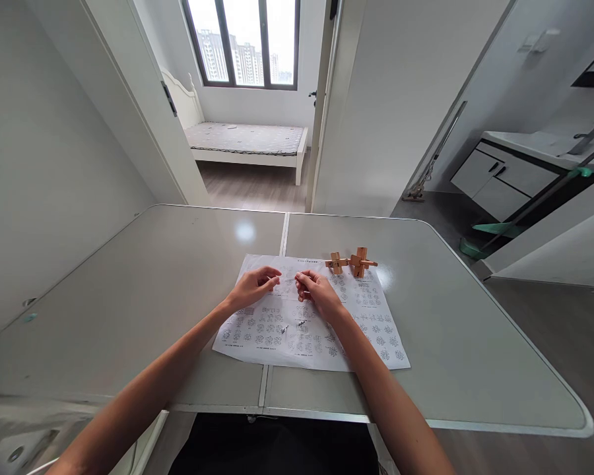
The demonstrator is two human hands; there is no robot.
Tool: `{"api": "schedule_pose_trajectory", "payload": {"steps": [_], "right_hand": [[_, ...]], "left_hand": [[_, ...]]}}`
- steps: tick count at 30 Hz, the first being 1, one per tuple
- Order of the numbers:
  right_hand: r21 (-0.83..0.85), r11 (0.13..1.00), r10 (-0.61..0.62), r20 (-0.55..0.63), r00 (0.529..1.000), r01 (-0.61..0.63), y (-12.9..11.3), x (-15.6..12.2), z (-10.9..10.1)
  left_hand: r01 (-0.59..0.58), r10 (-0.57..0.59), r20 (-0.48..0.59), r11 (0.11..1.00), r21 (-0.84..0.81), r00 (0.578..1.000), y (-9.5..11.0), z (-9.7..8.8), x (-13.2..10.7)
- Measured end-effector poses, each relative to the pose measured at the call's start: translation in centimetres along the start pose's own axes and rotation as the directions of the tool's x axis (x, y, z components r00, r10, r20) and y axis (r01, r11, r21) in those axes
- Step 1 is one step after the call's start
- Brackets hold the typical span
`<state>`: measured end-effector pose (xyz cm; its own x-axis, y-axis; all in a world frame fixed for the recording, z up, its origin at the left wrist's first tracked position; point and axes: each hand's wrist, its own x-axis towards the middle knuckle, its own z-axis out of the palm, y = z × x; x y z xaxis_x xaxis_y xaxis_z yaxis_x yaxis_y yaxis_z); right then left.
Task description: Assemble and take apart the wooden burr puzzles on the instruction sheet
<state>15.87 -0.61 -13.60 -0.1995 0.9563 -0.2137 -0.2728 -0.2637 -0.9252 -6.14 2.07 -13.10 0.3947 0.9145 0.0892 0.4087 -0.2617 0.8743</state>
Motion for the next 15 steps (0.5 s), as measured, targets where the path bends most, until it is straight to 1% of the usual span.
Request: {"api": "schedule_pose_trajectory", "payload": {"steps": [8,15], "right_hand": [[-0.006,1.0,0.0,-0.001,1.0,0.0,-0.03,0.0,0.04],[0.005,1.0,0.004,0.003,1.0,-0.004,0.05,0.06,-0.08]], "left_hand": [[-0.005,0.005,-0.002,1.0,0.005,1.0,-0.37,0.03,0.05],[-0.005,0.005,0.009,1.0,0.019,1.0,-0.26,-0.05,0.02]]}}
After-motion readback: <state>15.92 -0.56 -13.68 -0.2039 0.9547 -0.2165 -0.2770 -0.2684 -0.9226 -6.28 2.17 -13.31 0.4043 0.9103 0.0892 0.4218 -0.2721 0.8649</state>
